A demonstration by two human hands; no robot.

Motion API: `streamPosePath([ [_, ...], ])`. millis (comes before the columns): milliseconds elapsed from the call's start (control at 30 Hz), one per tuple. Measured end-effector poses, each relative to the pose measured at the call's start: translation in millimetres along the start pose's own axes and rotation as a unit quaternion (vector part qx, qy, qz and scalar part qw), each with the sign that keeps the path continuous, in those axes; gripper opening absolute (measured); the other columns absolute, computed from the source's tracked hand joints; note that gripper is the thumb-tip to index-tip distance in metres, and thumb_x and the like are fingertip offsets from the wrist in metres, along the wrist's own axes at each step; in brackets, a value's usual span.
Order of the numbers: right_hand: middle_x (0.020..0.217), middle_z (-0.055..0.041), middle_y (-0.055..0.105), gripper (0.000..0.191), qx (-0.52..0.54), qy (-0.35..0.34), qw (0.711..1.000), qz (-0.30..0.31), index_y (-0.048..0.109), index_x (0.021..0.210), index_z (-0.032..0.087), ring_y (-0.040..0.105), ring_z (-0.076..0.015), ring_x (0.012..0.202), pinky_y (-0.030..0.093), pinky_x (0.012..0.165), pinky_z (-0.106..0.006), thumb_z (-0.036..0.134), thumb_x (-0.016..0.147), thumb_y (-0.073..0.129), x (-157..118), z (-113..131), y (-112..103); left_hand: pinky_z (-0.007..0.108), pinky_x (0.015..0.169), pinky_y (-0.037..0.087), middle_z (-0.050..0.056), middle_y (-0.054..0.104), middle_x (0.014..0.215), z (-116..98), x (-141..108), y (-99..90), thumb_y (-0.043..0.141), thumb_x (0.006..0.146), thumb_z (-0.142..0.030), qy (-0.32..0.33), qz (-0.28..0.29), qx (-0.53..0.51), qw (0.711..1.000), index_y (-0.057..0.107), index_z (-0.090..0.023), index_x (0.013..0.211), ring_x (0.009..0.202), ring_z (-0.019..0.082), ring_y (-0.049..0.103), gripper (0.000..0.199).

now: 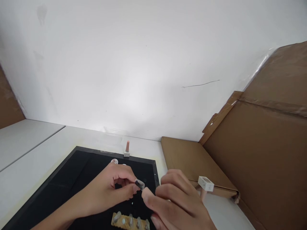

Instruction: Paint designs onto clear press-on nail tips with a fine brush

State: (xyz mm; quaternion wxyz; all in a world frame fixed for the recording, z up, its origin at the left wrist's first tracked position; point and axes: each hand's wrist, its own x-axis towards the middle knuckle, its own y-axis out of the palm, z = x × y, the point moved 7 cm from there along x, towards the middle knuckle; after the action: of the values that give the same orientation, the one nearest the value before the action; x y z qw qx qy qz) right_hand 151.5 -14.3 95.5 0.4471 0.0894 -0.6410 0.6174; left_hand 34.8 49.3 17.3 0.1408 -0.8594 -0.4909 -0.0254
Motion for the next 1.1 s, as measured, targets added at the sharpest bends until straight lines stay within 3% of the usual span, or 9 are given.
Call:
streamPosePath([
  [133, 0.058, 0.0009, 0.047, 0.021, 0.015, -0.005, 1.0, -0.023, 0.053, 0.078, 0.02, 0.044, -0.0154, 0.062, 0.04, 0.058, -0.031, 0.002, 0.074, 0.045, 0.3, -10.3, -1.7, 0.02, 0.055, 0.046, -0.001, 0.056, 0.068, 7.5, 4.2, -1.4, 0.059, 0.081, -0.016, -0.012, -0.005, -0.041, 0.999, 0.069, -0.013, 0.074, 0.057, 0.009, 0.055, 0.012],
  [200, 0.06, 0.0007, 0.048, 0.022, 0.029, -0.013, 0.999, -0.031, 0.054, 0.081, 0.02, 0.044, -0.015, 0.063, 0.041, 0.059, -0.03, 0.001, 0.075, 0.044, 0.0, -13.4, -1.2, 0.021, 0.056, 0.047, -0.001, 0.057, 0.068, 10.8, 6.1, -2.8, 0.058, 0.081, -0.017, -0.01, -0.009, -0.051, 0.999, 0.069, -0.012, 0.076, 0.057, 0.009, 0.056, 0.013],
  [300, 0.069, -0.0011, 0.055, 0.024, 0.039, -0.022, 0.999, 0.004, 0.055, 0.094, 0.018, 0.047, -0.0151, 0.068, 0.042, 0.062, -0.031, 0.002, 0.078, 0.047, -0.2, -15.2, 7.3, 0.021, 0.056, 0.046, -0.001, 0.057, 0.066, 14.8, 8.6, -4.9, 0.057, 0.082, -0.016, -0.004, -0.014, -0.048, 0.999, 0.068, -0.012, 0.073, 0.058, 0.009, 0.056, 0.014],
  [467, 0.061, 0.0013, 0.049, 0.02, 0.005, -0.016, 1.0, -0.015, 0.052, 0.081, 0.018, 0.04, -0.013, 0.06, 0.037, 0.059, -0.029, 0.0, 0.076, 0.044, -3.2, -17.9, 9.6, 0.022, 0.056, 0.047, 0.0, 0.057, 0.066, 19.3, 11.1, -6.6, 0.058, 0.082, -0.018, 0.008, -0.019, -0.056, 0.998, 0.069, -0.011, 0.078, 0.057, 0.01, 0.056, 0.013],
  [633, 0.072, -0.0009, 0.056, 0.024, 0.034, -0.016, 0.999, 0.025, 0.053, 0.098, 0.017, 0.047, -0.0142, 0.069, 0.04, 0.066, -0.032, 0.001, 0.08, 0.047, -4.5, -20.4, 16.2, 0.022, 0.057, 0.047, 0.0, 0.057, 0.068, 20.0, 11.1, -6.7, 0.058, 0.082, -0.018, 0.01, -0.018, -0.042, 0.999, 0.068, -0.011, 0.075, 0.058, 0.01, 0.057, 0.015],
  [800, 0.062, 0.0015, 0.047, 0.019, 0.02, 0.002, 1.0, -0.004, 0.051, 0.08, 0.018, 0.04, -0.0134, 0.062, 0.036, 0.062, -0.032, 0.001, 0.078, 0.042, -3.2, -24.1, 11.7, 0.021, 0.056, 0.047, 0.0, 0.058, 0.067, 19.2, 11.0, -7.3, 0.059, 0.082, -0.019, 0.013, -0.02, -0.048, 0.999, 0.069, -0.011, 0.079, 0.057, 0.01, 0.056, 0.013],
  [967, 0.073, -0.0012, 0.054, 0.025, 0.041, -0.01, 0.999, 0.025, 0.053, 0.097, 0.017, 0.047, -0.0148, 0.07, 0.039, 0.068, -0.034, 0.002, 0.079, 0.046, -3.3, -23.3, 18.7, 0.021, 0.056, 0.047, 0.0, 0.057, 0.066, 18.5, 11.6, -7.2, 0.059, 0.082, -0.018, 0.003, -0.018, -0.038, 0.999, 0.068, -0.011, 0.073, 0.058, 0.01, 0.056, 0.015],
  [1100, 0.061, 0.0019, 0.045, 0.02, 0.013, 0.005, 1.0, -0.02, 0.051, 0.078, 0.018, 0.04, -0.0137, 0.063, 0.036, 0.062, -0.032, 0.0, 0.076, 0.043, -2.5, -25.8, 13.2, 0.021, 0.056, 0.047, 0.0, 0.058, 0.068, 20.4, 11.6, -7.7, 0.059, 0.082, -0.018, 0.008, -0.022, -0.035, 0.999, 0.069, -0.012, 0.078, 0.058, 0.01, 0.056, 0.013],
])
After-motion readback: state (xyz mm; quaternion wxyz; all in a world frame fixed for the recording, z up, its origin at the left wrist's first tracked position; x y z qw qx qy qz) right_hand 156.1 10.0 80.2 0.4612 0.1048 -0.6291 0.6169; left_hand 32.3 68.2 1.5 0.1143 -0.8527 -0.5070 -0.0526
